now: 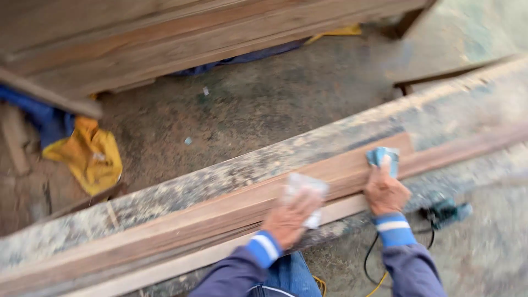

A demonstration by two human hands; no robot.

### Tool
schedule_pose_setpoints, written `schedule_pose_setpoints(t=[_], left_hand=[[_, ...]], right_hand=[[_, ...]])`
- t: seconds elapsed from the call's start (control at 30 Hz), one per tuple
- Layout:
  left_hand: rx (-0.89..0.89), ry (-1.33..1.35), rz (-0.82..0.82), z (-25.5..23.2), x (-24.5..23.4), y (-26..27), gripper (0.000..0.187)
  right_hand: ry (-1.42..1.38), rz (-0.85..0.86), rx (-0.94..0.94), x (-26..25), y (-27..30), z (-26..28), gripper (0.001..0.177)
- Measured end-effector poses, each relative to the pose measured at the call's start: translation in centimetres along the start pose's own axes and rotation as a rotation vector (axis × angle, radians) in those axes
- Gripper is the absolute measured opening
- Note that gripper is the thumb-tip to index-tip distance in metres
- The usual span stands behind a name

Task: Sanding wooden furniture components using handheld sandpaper sheets.

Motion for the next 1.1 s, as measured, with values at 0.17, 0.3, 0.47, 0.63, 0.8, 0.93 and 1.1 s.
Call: schedule_pose_setpoints(t=[0.17,0.3,0.47,0.63,0.8,0.93,1.1], left_hand=[[-0.205,0.085,-0.231,6.3,-3.3,9.2,0.066],[-0.848,-0.212,-0.447,16.5,-8.0,25.8,0.064],[-1.076,-0.219,-0.395,19.5,-6.2,33.3,0.066],[-1.062,-0.199,-0.467,19.5,-6.7,33.3,0.066],[-1.051,-0.178,-0.451,19.4,-6.6,33.1,0.068],[-1.065,-0.204,-0.456,19.4,-6.4,33.0,0.07],[-1.06,-0.238,-0.469,19.3,-6.5,32.7,0.072]], right_hand=[[-0.036,0.124,-0.237,-1.5,-0.5,-1.8,0.027],[-0.152,0.273,-0.824,-2.5,2.0,4.3,0.051],[-0.132,0.259,-0.856,0.3,9.2,16.0,0.067],[-0.157,0.398,-1.157,0.6,16.5,29.1,0.081],[-0.216,0.345,-1.276,-2.8,9.7,23.8,0.084],[-0.138,0.428,-1.284,-0.5,9.3,21.1,0.075],[-0.199,0.404,-1.35,-1.9,13.6,32.7,0.081]])
Point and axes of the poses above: each hand's wrist, its own y-axis away from the middle knuckle, its own x-axis out of the palm, z = x × y, the point moved 4 cm from there along -y, towards the middle knuckle, and after that the axes turned 2 degrees about -x, right-handed, at the moved point
